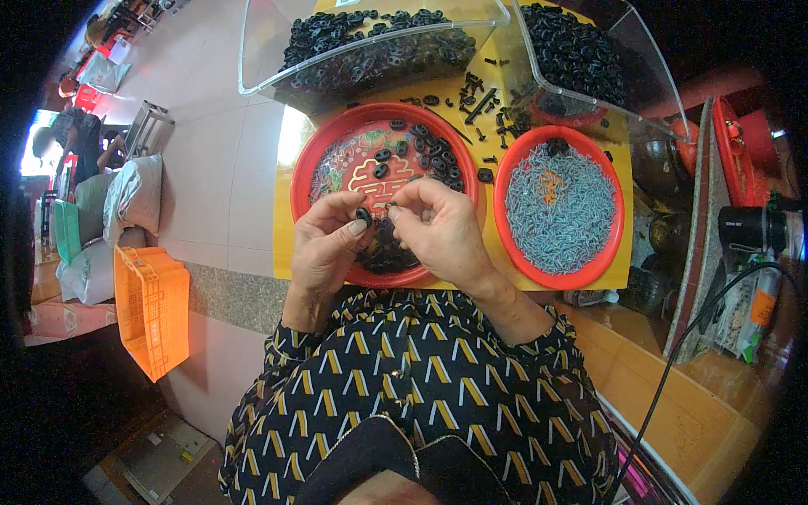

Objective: The person sits at a table and repeatedly picks up small black plastic components and metal screws. They insert the screws into the plastic parts by hand and place the assembled units into a red tray.

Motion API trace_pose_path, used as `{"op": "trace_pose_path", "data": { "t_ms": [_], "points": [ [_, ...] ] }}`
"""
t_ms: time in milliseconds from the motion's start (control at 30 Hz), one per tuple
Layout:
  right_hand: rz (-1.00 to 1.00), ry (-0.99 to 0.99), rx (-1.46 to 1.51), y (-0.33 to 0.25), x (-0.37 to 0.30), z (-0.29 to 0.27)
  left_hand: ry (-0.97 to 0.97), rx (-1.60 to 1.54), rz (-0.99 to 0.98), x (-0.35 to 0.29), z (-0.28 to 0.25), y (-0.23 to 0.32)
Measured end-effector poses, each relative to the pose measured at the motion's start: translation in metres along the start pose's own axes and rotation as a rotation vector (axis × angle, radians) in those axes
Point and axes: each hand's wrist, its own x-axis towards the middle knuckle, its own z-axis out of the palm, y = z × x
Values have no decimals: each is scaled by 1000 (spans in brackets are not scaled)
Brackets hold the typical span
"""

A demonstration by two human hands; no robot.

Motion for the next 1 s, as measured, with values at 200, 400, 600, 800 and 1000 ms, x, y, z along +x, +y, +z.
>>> {"op": "trace_pose_path", "data": {
  "t_ms": [200,400,600,800,1000],
  "points": [
    [-53,26,-85,2,-1,3,-45,27,23,0,-2,-3],
    [-49,53,-65,1,-2,5,-40,71,26,-1,0,-5],
    [-42,55,-60,1,-1,5,-72,62,31,-1,0,-5],
    [-70,29,-118,5,0,3,-74,101,33,-1,1,-4],
    [-50,16,-122,6,0,6,-76,156,57,-1,4,-5]
  ]
}}
